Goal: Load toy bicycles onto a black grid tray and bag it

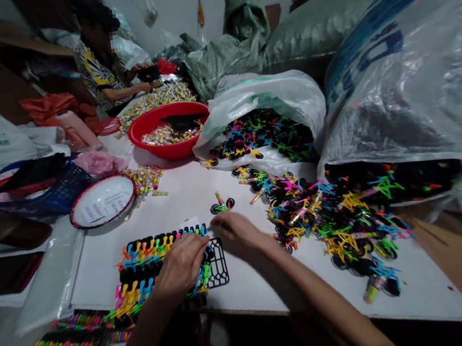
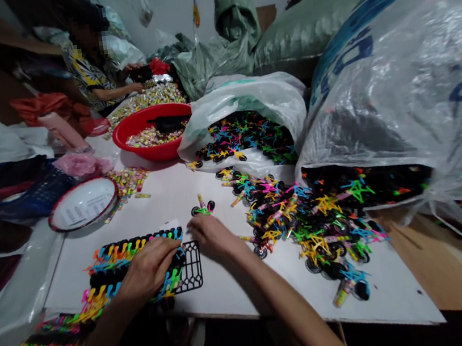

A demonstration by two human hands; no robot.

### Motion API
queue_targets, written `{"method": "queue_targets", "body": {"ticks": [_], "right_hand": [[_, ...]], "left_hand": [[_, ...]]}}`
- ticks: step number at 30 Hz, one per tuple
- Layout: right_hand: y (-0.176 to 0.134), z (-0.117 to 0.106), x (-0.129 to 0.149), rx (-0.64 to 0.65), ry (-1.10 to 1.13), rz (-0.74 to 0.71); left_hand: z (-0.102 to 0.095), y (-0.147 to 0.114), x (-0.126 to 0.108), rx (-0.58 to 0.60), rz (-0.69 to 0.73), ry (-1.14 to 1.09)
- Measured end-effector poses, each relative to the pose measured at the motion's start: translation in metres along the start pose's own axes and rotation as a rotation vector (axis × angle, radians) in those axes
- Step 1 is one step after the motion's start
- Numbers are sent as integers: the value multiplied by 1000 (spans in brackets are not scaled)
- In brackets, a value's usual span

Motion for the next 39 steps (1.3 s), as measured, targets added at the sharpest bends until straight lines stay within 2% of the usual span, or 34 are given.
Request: {"method": "queue_targets", "body": {"ticks": [3,7,10,13,16,20,22,25,27,29,32,35,39], "right_hand": [[38,-39,-19,-33,-193,66],[66,-56,-44,53,-223,105],[53,-63,-55,37,-229,131],[20,-65,-44,-21,-202,134],[-17,-41,-15,-106,-10,146],[-55,29,16,-212,506,278],[-64,57,21,-257,715,364],[-65,75,25,-310,915,390],[-62,75,29,-311,802,324],[-63,73,34,-321,574,244],[-68,73,40,-303,333,184],[-70,76,43,-236,209,179],[-64,76,46,-136,25,179]], "left_hand": [[-1,0,0,-33,10,14],[-1,0,1,-46,-7,27],[-1,0,3,-42,-9,36],[0,2,9,-40,-35,57],[0,7,17,-47,-87,96],[-9,10,16,-58,-108,180],[-20,4,8,-110,-102,217],[-32,-13,-10,-167,-72,216],[-30,-25,-23,-129,-53,195],[-23,-35,-32,-71,-60,173],[-13,-42,-38,-31,-91,133],[-8,-41,-37,-50,-87,128],[-5,-41,-36,-108,31,242]]}}
Point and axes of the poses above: each hand's wrist, its own y-axis towards the middle knuckle, its own z-axis out of the palm, x = y × z, the point moved 4 cm from there along y, towards the middle knuckle, and after that the axes turned 7 degrees about y, right-handed, at the moved point
